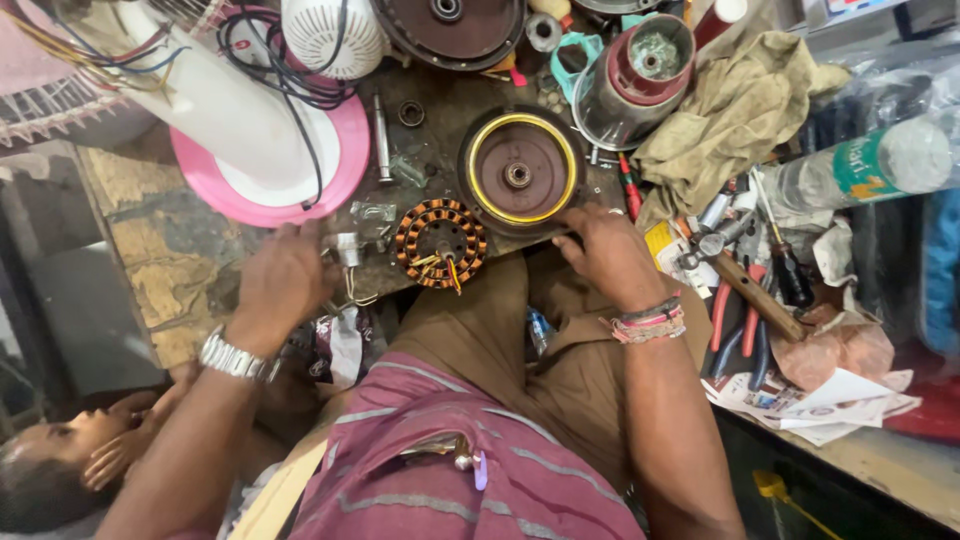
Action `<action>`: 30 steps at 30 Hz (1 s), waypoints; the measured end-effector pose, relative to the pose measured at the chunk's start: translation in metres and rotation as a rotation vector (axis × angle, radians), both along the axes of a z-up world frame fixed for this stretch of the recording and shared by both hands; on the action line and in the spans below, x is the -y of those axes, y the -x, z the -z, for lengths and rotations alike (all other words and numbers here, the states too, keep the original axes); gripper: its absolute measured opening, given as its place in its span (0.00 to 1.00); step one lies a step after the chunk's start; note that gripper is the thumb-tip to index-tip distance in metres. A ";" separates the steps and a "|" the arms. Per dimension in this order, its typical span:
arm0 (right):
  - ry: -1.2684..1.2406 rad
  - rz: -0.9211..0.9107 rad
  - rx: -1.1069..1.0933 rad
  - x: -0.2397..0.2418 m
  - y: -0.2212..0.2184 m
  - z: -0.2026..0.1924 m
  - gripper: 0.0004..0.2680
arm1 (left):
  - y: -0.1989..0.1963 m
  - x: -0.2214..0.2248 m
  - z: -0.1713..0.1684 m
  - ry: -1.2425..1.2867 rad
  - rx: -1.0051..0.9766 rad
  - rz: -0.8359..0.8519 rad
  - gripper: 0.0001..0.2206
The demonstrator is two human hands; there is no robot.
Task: The person disassembles a small electric motor, removes the rotor, and uses a hammer to tap a bearing into a metal housing. The person then places the rotor into the housing and continues to assemble the motor components.
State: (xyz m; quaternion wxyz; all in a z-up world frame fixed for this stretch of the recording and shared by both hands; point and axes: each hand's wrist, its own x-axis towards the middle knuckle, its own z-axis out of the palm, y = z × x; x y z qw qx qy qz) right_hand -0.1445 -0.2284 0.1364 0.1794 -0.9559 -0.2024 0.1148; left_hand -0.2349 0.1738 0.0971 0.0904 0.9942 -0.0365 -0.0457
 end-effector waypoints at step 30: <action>-1.220 0.515 -0.186 -0.028 -0.013 0.036 0.17 | -0.154 0.183 -0.023 1.537 -0.224 -0.006 0.19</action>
